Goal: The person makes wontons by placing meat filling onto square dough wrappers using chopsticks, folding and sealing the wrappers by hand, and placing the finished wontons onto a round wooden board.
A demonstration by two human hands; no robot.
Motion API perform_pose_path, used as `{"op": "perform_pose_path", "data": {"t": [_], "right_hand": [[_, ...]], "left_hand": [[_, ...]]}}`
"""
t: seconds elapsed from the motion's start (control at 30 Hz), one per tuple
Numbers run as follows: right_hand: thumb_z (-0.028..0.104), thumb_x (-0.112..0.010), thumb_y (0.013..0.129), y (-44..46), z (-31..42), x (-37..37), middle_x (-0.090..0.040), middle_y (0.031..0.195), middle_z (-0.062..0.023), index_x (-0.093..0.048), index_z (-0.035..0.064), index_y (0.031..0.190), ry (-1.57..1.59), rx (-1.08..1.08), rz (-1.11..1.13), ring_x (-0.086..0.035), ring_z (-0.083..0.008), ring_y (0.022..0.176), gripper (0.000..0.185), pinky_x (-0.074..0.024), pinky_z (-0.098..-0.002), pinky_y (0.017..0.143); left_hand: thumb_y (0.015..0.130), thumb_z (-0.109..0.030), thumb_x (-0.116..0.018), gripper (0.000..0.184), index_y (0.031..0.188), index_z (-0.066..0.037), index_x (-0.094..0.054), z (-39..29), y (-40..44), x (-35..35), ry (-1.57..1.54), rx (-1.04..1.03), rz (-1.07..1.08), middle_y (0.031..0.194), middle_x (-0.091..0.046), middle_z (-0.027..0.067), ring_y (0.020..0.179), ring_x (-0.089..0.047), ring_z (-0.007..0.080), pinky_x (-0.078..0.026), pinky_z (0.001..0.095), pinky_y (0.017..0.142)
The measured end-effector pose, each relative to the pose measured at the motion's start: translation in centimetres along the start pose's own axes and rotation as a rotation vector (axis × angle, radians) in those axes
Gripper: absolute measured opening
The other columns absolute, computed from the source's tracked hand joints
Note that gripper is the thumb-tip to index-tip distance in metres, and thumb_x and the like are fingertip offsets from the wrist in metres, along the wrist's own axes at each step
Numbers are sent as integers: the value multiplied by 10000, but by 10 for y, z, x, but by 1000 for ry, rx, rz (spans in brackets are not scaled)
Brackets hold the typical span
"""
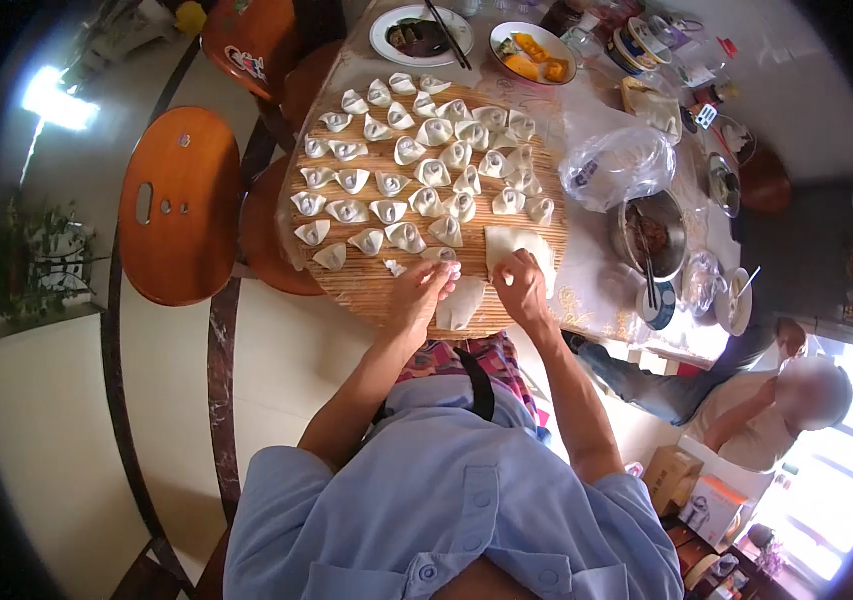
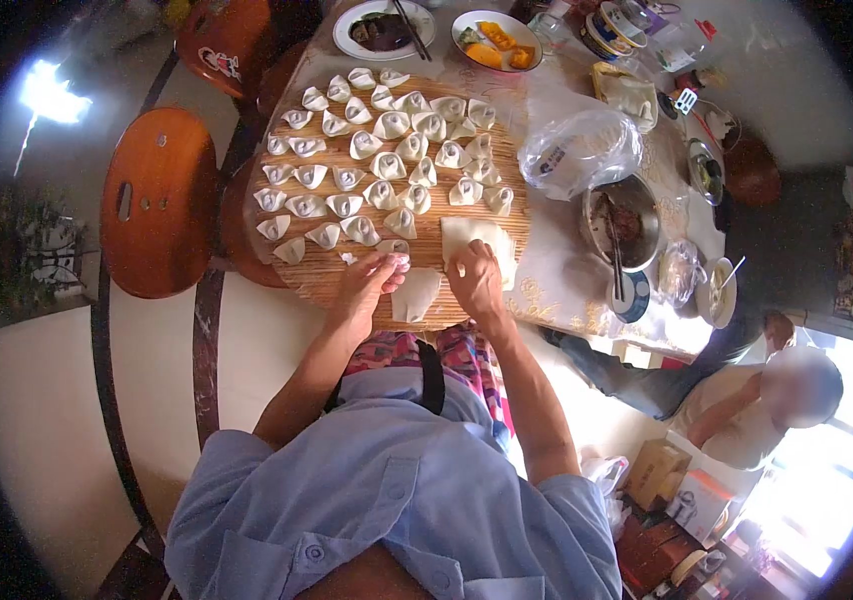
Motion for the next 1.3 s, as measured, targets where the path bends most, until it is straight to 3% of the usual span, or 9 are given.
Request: {"op": "perform_pose_path", "data": {"t": [0.33,0.6,0.7,0.83,0.97,1.0,1.13,1.2,1.3], "right_hand": [[98,-639,687,9,-45,1,-610,718,-125,-633,-22,763,297,-282,135,-589,-186,632,142,-465,-292,589],[116,-642,719,6,-66,5,-604,679,-54,-644,-19,826,502,-595,281,-540,-112,622,173,-441,-265,568],[120,-633,744,8,-62,13,-617,701,-74,-629,-33,855,530,-549,249,-552,-122,626,189,-443,-267,563],[86,-622,765,14,-29,37,-641,801,-111,-607,-35,842,521,-287,165,-593,-154,693,144,-480,-283,643],[49,-639,746,8,11,81,-608,941,-67,-611,16,884,370,-56,62,-565,-153,772,145,-457,-258,626],[59,-639,749,4,4,107,-602,928,-74,-604,21,900,298,-132,-51,-559,-158,752,159,-461,-266,623],[116,-649,774,-46,-62,213,-579,881,-73,-570,31,993,170,-439,-512,-514,-150,655,247,-448,-270,585],[166,-666,784,-81,-99,247,-585,835,-89,-543,23,1067,-92,-625,-663,-537,-141,661,340,-441,-263,578],[209,-684,778,-112,-139,241,-585,766,-120,-470,-7,1167,-5,-858,-595,-563,-142,666,494,-445,-270,574]], "left_hand": [[872,-149,-545,109,901,-72,-616,46,24,-28,-150,229,-27,795,-623,21,669,-590,103,-462,218,602],[879,-162,-535,156,950,-25,-563,64,42,-43,-230,255,8,907,-625,115,769,-625,190,-526,286,697],[891,-233,-528,231,970,-17,-552,69,52,-61,-357,351,67,926,-620,125,801,-628,204,-527,296,718],[874,-357,-547,340,906,-19,-561,61,65,-96,-522,364,176,854,-609,99,774,-616,190,-516,253,663],[843,-385,-579,451,1063,4,-523,49,71,-130,-536,310,500,926,-588,98,870,-592,203,-504,336,756],[843,-347,-589,457,1107,16,-504,40,73,-134,-493,207,473,998,-590,124,921,-588,219,-498,332,793],[864,-260,-570,398,1152,5,-494,26,63,-135,-374,288,288,1093,-578,127,997,-573,224,-477,338,868],[873,-223,-558,365,1156,-1,-495,24,64,-134,-338,299,224,1103,-578,117,1010,-572,222,-472,341,883],[884,-168,-536,317,1151,1,-502,13,63,-146,-342,242,245,1105,-582,99,1017,-573,210,-469,345,891]]}}
Point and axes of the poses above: each hand's wrist, its own y-axis towards the middle knuckle, its own x-axis out of the back of the hand, z = x × y, the point moved 9 cm from there along y, towards the middle knuckle
